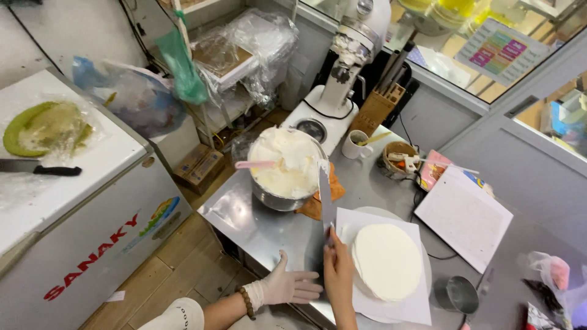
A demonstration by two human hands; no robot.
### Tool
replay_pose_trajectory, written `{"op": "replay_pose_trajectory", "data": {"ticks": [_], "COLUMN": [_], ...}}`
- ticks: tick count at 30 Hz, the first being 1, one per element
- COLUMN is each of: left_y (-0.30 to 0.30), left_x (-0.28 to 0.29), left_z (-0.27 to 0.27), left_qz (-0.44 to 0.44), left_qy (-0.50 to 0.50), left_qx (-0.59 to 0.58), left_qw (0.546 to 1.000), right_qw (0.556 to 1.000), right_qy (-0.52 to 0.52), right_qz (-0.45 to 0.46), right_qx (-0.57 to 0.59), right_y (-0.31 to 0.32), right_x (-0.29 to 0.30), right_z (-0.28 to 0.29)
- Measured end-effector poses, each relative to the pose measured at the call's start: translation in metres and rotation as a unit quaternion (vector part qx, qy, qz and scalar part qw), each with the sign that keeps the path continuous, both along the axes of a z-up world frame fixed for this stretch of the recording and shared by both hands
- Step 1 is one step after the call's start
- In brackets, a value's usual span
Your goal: The person scoops white frosting from a large bowl with a spatula and spreads it over the top and sides of a round cake on a turntable, rotating the cake board as they work. They then wipe the work surface with an orange cloth and adjust the parchment paper under the frosted cake.
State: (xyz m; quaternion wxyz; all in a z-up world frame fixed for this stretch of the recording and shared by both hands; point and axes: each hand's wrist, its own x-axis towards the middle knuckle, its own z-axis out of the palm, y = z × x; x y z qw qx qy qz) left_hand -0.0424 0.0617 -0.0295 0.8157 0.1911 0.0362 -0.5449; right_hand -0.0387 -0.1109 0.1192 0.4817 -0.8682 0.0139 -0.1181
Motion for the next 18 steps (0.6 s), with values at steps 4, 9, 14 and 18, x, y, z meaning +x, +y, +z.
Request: {"op": "replay_pose_trajectory", "data": {"ticks": [4,9,14,18], "left_y": [0.045,0.09,0.119,0.124], "left_x": [-0.002,-0.001,0.007,0.002], "left_z": [-0.011,-0.018,-0.03,-0.014], "left_qz": [-0.028,-0.03,-0.047,-0.049], "left_qy": [0.028,0.03,0.051,0.068], "left_qx": [-0.011,0.007,0.023,0.031], "left_qw": [0.999,0.999,0.997,0.996], "right_qw": [0.994,0.99,0.97,0.999], "right_qy": [-0.098,0.033,0.059,0.014], "right_qz": [-0.009,-0.048,-0.098,-0.036], "right_qx": [-0.049,-0.129,-0.214,-0.01], "right_y": [0.054,0.061,-0.05,-0.049], "right_x": [0.054,0.023,-0.051,-0.074], "right_z": [0.002,-0.007,-0.202,-0.194]}}
